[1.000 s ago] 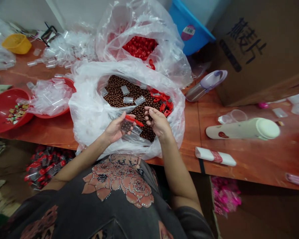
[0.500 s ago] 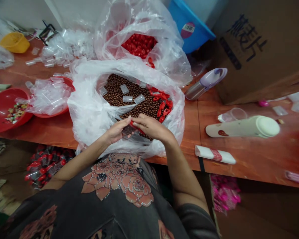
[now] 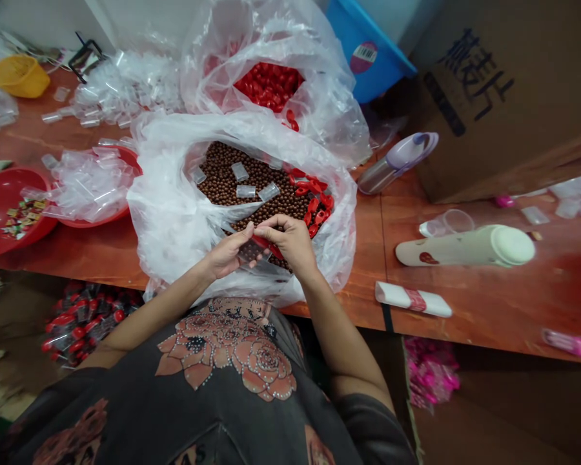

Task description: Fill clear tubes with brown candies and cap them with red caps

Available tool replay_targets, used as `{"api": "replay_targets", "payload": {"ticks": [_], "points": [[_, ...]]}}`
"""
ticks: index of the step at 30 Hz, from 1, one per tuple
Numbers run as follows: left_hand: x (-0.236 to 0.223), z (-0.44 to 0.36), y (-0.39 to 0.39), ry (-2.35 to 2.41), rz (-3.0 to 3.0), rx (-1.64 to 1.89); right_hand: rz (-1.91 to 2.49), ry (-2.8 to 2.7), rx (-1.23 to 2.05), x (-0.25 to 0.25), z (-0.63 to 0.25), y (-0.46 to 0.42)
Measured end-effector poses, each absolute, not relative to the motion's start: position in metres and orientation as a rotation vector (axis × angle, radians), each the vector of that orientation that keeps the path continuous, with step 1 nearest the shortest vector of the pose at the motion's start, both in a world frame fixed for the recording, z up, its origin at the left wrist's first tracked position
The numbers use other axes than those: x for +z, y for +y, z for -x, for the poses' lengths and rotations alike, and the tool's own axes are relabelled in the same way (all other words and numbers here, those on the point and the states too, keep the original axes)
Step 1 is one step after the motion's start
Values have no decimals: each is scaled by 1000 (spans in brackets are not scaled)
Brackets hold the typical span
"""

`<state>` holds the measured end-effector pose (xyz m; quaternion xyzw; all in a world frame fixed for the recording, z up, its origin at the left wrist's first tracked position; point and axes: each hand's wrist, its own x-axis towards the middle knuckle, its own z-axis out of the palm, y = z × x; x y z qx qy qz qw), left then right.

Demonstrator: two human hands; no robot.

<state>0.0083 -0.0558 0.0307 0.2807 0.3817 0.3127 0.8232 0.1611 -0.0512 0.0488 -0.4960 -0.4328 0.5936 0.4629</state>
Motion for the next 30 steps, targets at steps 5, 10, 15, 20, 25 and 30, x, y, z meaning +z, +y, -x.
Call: {"api": "replay_targets", "payload": {"ticks": [5,10,15,20,25,30], "points": [[34,-14,-58,815,-545,663,1250,-1054,1397,43,-157,-55],[40,-11,-57,788,-513,730,1408,-1325,1038,27,-184,-47],[46,-2,-55,746,-486,820,1468,-1503,833,6,-203,-63],[43,-8,-59,773,-493,830,1361,-1247,879,15,-178,-90],[42,-18,-62,814,-565,786,1272,-1702,524,30,-164,-89],[47,-17,-61,835,-594,772,1288,-2076,215,28,-159,-93]]}}
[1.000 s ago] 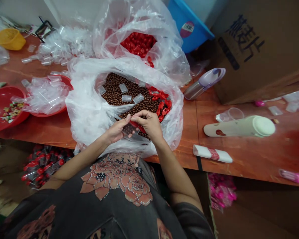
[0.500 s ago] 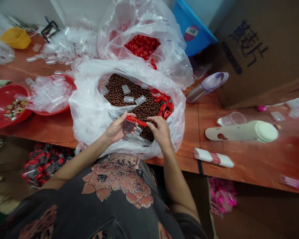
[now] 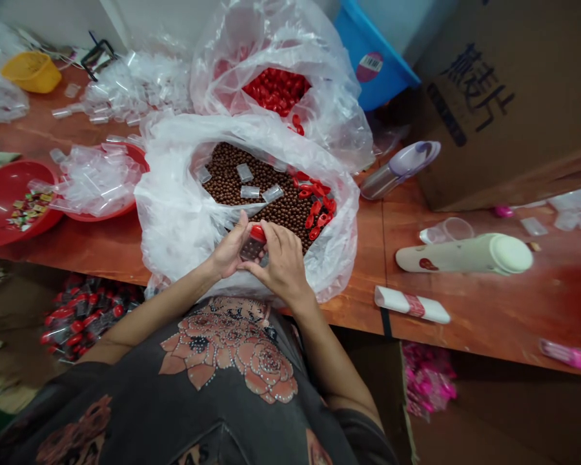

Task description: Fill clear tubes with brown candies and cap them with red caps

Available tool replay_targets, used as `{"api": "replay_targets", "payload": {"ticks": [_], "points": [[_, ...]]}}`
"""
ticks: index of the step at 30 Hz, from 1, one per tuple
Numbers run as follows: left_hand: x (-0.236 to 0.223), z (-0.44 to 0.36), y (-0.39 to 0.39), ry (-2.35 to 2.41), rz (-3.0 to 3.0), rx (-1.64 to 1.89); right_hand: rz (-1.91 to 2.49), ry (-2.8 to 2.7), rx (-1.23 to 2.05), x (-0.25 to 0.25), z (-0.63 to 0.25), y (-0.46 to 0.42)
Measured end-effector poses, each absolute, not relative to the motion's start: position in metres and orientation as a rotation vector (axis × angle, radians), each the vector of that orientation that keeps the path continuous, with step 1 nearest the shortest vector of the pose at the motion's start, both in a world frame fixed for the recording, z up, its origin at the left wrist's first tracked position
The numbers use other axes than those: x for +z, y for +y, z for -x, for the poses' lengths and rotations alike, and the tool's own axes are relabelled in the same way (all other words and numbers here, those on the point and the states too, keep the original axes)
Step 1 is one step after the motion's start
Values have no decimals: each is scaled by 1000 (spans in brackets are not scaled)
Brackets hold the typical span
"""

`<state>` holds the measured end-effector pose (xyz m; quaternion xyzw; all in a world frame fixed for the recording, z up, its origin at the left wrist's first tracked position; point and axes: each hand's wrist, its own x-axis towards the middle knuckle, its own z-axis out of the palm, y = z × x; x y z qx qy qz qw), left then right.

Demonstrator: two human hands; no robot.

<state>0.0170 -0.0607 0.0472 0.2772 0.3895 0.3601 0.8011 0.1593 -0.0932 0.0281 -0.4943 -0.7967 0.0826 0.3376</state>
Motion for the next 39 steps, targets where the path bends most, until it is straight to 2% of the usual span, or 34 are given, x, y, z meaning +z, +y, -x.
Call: {"api": "replay_targets", "payload": {"ticks": [17,19,21,23,25,27,29,32,35,38,39], "points": [[47,-1,-86,1076,-732,900,1106,-2197,105,5,-142,-96],[52,19,-89,1142,-874,1032,1110,-2235,190,7,-140,-95],[57,54,-92,1278,-1044,1312,1179,-2205,295,6,-147,-91],[55,103,-94,1506,-1153,1663,1319,-2071,359,3,-164,-84],[41,155,-96,1796,-1150,1859,1473,-1912,365,-4,-186,-76],[15,202,-96,2089,-1134,1748,1604,-1794,320,-10,-208,-69],[-14,234,-93,2282,-1160,1483,1686,-1728,249,-14,-224,-61],[-40,251,-84,2330,-1460,1132,1751,-1696,154,-17,-233,-49],[-22,238,-79,2355,-1672,1221,1850,-1680,122,-16,-232,-38],[24,197,-82,2361,-1700,1531,1981,-1635,120,-14,-229,-27],[39,177,-83,2246,-1777,1501,2013,-1624,121,-13,-228,-23]]}}
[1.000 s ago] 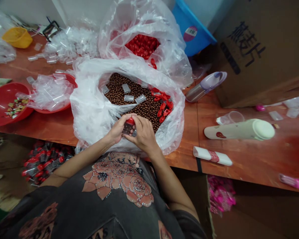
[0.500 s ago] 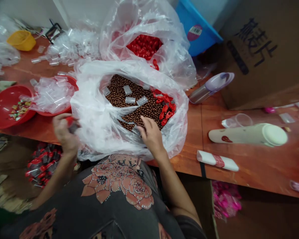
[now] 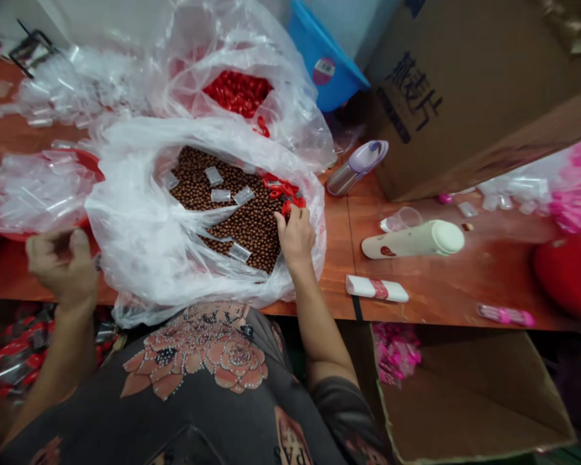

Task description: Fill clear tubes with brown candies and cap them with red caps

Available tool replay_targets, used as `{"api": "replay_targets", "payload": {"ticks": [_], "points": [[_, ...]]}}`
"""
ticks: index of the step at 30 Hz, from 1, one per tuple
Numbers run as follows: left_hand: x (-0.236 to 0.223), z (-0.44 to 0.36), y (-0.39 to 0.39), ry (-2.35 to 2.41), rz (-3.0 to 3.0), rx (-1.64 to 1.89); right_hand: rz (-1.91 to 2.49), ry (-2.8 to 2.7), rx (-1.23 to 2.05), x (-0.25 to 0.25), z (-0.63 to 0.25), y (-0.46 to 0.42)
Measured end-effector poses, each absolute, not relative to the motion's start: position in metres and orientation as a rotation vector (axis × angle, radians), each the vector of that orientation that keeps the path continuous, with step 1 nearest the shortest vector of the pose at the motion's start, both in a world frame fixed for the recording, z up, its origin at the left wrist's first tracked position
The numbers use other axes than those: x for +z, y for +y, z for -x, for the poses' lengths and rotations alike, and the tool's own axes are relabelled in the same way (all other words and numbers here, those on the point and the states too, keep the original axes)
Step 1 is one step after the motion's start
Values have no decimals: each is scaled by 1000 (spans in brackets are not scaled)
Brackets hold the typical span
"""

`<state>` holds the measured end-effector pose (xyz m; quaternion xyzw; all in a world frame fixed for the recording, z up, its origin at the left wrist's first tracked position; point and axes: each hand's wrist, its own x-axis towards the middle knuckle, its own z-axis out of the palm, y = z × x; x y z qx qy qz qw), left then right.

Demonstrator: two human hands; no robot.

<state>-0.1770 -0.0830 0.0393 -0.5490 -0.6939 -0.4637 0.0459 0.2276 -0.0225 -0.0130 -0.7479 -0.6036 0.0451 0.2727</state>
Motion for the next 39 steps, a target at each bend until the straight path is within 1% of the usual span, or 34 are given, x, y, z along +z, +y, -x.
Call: {"api": "replay_targets", "payload": {"ticks": [3,4,5,6,8,9,11,14,16,18,21,23,25,26,29,30,32,35,39], "points": [[61,104,-82,-2013,2312,-1410,2056,-1713,154,-13,-225,-10],[59,79,-80,-1954,2653,-1295,2050,-1770,171,-13,-225,-7],[54,55,-77,-1931,2933,-1070,2029,-1824,190,-13,-225,-6],[46,34,-73,-1970,3041,-868,1987,-1862,214,-14,-225,-6],[27,2,-65,-2152,3038,-500,1856,-1840,279,-14,-226,-11],[19,-10,-60,-2231,2977,-397,1780,-1777,323,-15,-227,-16],[9,-25,-54,-2311,2892,-289,1652,-1582,436,-17,-229,-28],[6,-36,-48,-2296,2900,-244,1544,-1306,648,-20,-230,-49],[7,-42,-47,-2270,2961,-271,1505,-1232,748,-22,-230,-61],[7,-47,-46,-2247,3081,-365,1488,-1213,779,-23,-230,-70],[3,-49,-38,-2287,3205,-645,1473,-1170,817,-21,-229,-78],[1,-42,-25,-2404,3170,-877,1448,-1113,874,-19,-229,-81],[0,-31,-9,-2622,3112,-985,1417,-1060,909,-16,-230,-84],[0,-26,0,-2766,3083,-966,1403,-1046,916,-15,-230,-85],[-2,-21,22,-3130,2985,-762,1373,-1044,954,-11,-230,-87],[-3,-24,27,-3176,2970,-726,1367,-1038,975,-10,-230,-88],[-6,-36,34,-3163,2975,-761,1366,-1010,1002,-8,-229,-89],[-11,-57,40,-3067,2983,-967,1377,-960,993,-6,-229,-90],[-17,-77,41,-2978,2938,-1476,1377,-877,983,-10,-233,-93]]}}
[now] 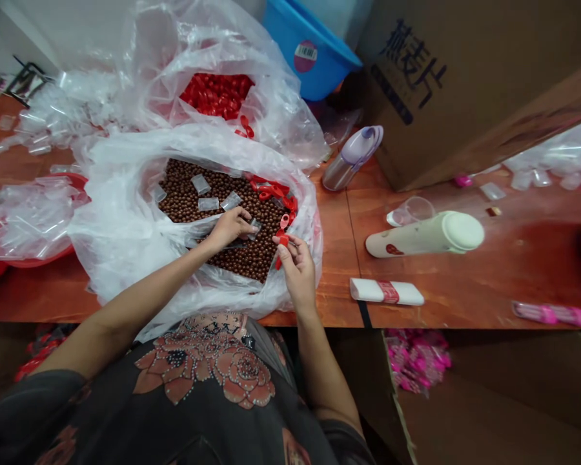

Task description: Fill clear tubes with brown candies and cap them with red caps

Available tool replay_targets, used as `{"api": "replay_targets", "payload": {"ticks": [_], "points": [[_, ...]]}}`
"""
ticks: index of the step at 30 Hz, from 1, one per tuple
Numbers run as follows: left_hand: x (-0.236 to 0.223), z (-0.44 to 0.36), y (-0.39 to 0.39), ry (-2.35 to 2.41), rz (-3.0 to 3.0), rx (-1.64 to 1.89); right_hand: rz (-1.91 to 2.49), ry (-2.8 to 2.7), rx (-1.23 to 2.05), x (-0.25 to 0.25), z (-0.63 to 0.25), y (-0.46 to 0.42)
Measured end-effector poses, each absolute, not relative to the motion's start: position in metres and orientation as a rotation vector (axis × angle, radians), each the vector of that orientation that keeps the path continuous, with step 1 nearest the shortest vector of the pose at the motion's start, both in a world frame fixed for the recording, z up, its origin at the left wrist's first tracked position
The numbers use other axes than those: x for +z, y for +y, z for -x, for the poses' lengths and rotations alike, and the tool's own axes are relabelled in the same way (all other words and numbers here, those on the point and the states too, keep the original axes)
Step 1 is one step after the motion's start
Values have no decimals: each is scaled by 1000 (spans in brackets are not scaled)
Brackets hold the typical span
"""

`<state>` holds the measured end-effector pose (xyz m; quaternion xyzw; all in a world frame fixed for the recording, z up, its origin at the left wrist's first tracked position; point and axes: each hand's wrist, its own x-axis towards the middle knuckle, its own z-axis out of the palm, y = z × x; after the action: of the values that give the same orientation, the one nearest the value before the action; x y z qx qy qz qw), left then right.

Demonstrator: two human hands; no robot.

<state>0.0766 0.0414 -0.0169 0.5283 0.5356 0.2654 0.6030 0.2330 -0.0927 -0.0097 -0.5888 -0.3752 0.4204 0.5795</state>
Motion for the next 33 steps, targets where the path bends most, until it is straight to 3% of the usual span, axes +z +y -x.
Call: {"api": "replay_targets", "payload": {"ticks": [13,33], "points": [[-44,-90,37,1093,-1048,915,1452,-863,858,-13,-233,-95],[33,-16,-18,842,-1035,969,1267,-1195,889,36,-211,-57]]}}
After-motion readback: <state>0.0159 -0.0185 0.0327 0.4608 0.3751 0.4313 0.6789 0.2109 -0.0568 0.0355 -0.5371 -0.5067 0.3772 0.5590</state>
